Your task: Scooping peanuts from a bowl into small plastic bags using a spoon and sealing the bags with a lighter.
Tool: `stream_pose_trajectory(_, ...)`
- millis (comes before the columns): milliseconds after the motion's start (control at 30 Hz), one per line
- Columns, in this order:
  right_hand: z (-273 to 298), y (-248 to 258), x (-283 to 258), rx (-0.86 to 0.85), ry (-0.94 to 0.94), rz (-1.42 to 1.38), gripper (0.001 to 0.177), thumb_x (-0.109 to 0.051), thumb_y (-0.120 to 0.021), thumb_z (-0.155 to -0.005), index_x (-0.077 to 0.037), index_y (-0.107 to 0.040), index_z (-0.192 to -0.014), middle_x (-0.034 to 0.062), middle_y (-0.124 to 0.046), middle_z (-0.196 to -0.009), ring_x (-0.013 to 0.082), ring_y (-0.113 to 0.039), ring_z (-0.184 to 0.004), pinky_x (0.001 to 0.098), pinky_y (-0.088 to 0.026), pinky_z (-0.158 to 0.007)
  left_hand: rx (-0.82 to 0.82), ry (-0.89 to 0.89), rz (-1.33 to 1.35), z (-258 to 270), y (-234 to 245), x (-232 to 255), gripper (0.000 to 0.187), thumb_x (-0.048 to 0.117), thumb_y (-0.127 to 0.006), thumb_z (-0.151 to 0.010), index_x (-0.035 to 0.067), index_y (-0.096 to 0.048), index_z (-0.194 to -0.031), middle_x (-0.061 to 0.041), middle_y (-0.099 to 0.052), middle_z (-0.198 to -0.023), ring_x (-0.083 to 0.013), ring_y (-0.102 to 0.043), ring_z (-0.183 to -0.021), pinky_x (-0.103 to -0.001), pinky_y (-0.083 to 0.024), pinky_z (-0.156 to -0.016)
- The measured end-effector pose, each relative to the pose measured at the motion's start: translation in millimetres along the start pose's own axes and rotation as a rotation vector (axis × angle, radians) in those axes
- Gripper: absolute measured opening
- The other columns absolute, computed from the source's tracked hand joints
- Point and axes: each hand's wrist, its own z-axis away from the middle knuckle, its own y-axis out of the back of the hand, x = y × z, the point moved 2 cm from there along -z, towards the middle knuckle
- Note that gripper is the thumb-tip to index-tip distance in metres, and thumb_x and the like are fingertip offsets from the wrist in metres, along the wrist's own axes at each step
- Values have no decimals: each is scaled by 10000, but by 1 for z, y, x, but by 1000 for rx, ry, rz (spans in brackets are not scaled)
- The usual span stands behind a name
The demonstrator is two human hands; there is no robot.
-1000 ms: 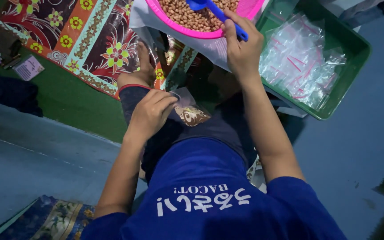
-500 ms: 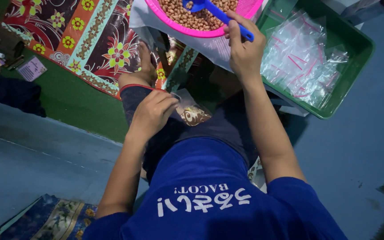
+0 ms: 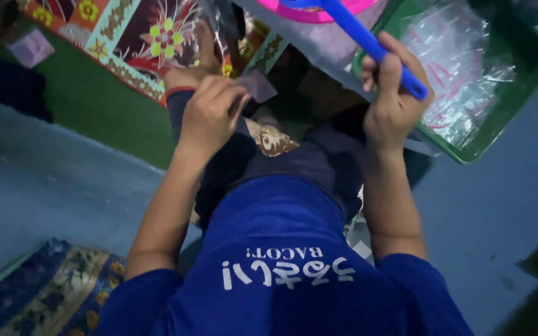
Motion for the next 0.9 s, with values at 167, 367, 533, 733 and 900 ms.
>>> stream_pose_trajectory(167, 47, -1, -15, 11, -50, 33, 343, -230, -585, -1098, 71, -647, -1250, 203, -673, -890, 233, -663, -720, 258, -527, -604, 15, 16, 47, -9, -8, -3, 97, 40, -715, -1040, -42, -687, -994, -166, -697, -937, -321, -611, -856, -410, -528, -751)
stream_pose_trajectory(367, 63, -8, -11, -248, 339, 209, 250, -101, -562, -1069, 108, -659, -1169, 228, -716, -915, 302, -671, -693, 383, -541, -690, -22, 227, 92, -5, -23, -12, 303, 0, -766, -994, 20, -468, -1046, -170, -603, -906, -356, -621, -815, -441, -507, -630)
stream_pose_trajectory(533, 68, -9, -3, -448, 555, 273, 218, -23, -571, -1053, 146, -639, -1172, 279, -675, -1027, 413, -686, -801, 470, -565, -710, 8, 275, 149, -6, -23, -13, 426, -141, -773, -866, 27, -412, -1016, -152, -504, -892, -348, -554, -807, -410, -429, -653)
stream_pose_trajectory(733, 73, -1, -10, -511, 643, 280, 193, 3, -562, -1051, 152, -624, -1156, 279, -646, -956, 423, -672, -779, 482, -577, -678, 118, 169, 100, -7, -22, -9, 376, 79, -799, -1038, 25, -433, -973, -109, -512, -833, -270, -560, -763, -398, -481, -639)
stream_pose_trajectory(900, 67, 24, -6, -50, 775, 201, 572, -383, -472, -1094, 63, -758, -879, 235, -644, -877, 379, -642, -768, 495, -600, -704, 164, 4, 57, -16, -23, 3, 44, 81, -717, -1009, 41, -700, -1017, -117, -670, -886, -329, -672, -802, -376, -574, -744)
